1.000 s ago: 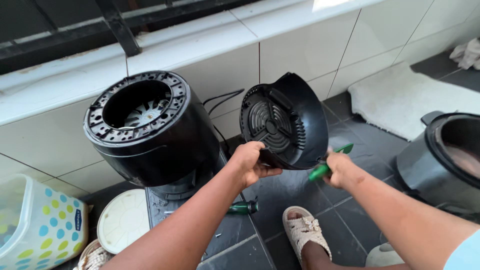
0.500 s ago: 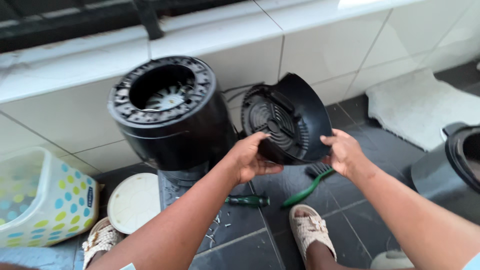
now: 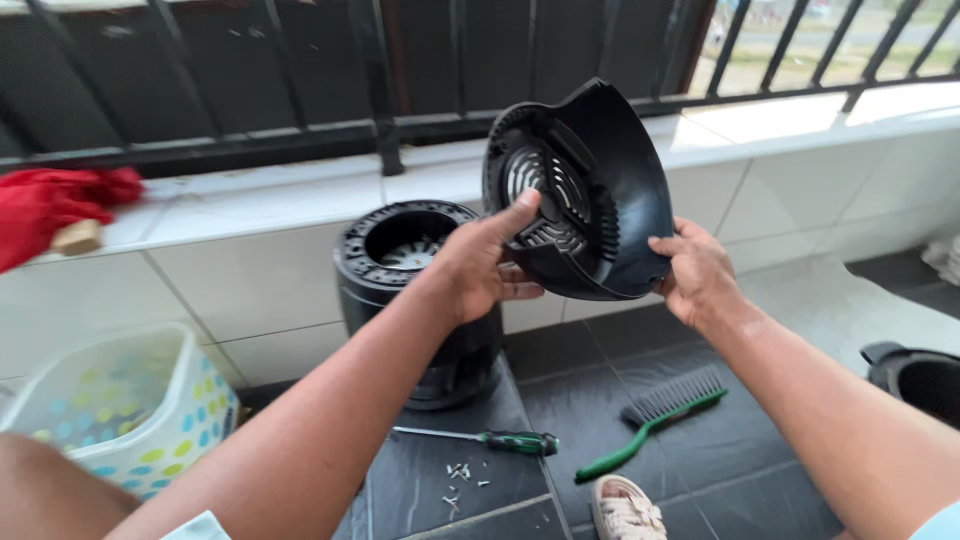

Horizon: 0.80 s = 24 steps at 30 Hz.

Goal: The person services an air fryer on a tiled floor. They unscrew screws by hand, detach the outer housing and heating element, lift off the fan and rear cover, and brush dust from the fan and housing with a brush.

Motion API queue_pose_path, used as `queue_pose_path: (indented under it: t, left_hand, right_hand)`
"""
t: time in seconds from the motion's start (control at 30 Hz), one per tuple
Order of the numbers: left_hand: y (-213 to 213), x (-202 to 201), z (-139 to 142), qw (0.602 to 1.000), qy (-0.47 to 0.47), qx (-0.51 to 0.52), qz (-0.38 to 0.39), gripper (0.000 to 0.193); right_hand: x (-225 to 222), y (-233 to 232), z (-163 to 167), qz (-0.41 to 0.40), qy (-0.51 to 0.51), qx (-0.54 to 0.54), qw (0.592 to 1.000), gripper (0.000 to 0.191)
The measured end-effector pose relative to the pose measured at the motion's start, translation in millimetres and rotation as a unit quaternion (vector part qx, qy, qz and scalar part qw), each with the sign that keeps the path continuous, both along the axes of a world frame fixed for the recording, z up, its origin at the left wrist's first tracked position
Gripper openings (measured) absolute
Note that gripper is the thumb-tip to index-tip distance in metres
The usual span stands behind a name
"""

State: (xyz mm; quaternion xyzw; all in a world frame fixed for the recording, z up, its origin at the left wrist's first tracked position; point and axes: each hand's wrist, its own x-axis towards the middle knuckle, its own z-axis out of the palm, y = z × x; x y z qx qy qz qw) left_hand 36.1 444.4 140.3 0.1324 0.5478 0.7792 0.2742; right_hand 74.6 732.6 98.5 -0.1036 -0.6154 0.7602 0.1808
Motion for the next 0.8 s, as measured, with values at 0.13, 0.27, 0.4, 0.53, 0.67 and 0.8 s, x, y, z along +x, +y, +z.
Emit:
queue_pose_path:
  t: [0.13,0.27,0.4,0.53,0.67,0.8]
  left_hand:
    - [-50,-11,16,0.993,-0.03,0.106,0.042,0.033]
    - [-99,-23,18,0.971,-0.037,0.211,0.107,0.019]
    - [-140,-31,8,0.944,-0.033,0.29,0.153,0.02]
    - [-173,-39,-8,0.93,0.01,0.308,0.201,0.014]
    - [-190,-41,-26,0.909,-0.014,0.347,0.231,0.009]
    - [-196,-40,-41,0.891,-0.017,0.374,0.257,0.007]
  right_hand:
    - [4,-54,49,0.117,0.049,-0.023,0.992,0.038]
    - [-7,-97,71,0.133,-0.021,-0.112,0.985,0.058]
    - [-39,-120,43,0.142,-0.083,-0.074,0.984,0.043]
    - [-70,-122,-6,0.128,-0.136,-0.003,0.982,0.033]
    - [-85,-121,-49,0.12,-0.211,0.054,0.969,0.041]
    - [-93,-124,-73,0.152,-0.237,0.112,0.953,0.049]
